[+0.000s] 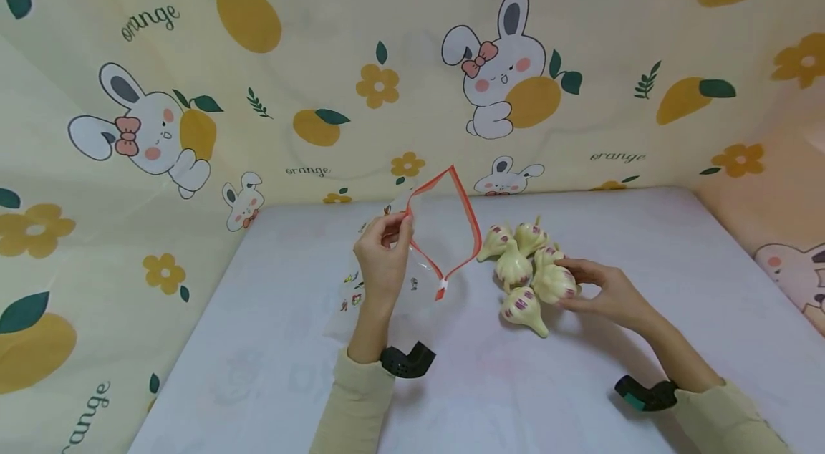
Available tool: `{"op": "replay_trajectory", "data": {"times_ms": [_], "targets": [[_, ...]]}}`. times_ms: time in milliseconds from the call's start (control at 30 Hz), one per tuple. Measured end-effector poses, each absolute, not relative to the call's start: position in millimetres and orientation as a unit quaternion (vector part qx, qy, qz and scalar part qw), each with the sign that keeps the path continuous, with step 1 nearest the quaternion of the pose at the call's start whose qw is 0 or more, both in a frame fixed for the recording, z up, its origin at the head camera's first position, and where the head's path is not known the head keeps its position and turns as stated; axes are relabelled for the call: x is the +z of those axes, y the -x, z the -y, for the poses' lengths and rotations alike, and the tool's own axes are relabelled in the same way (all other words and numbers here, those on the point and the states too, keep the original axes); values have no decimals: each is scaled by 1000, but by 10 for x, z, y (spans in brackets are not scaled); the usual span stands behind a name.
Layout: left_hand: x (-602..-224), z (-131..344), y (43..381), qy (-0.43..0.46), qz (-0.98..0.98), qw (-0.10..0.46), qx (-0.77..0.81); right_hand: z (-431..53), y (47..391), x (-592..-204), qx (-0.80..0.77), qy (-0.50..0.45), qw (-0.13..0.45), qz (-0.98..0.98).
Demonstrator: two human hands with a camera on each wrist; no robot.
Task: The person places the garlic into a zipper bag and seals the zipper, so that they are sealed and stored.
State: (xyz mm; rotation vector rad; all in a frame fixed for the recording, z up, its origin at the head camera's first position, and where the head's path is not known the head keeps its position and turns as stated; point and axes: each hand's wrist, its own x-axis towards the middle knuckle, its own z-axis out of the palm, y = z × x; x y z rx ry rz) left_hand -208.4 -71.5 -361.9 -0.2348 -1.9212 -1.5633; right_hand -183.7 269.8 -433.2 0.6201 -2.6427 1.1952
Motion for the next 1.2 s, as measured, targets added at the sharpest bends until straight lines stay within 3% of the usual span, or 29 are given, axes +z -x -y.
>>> {"op": "replay_trajectory", "data": {"times_ms": [933,1200], "targets": [[-3628,698,2054,96,737,328,-584,-2408,1999,-3983,400,-225,80,885],[-3632,695,2065,96,739,327,-581,-2322,2058,-3859,408,-219,53,885]]}}
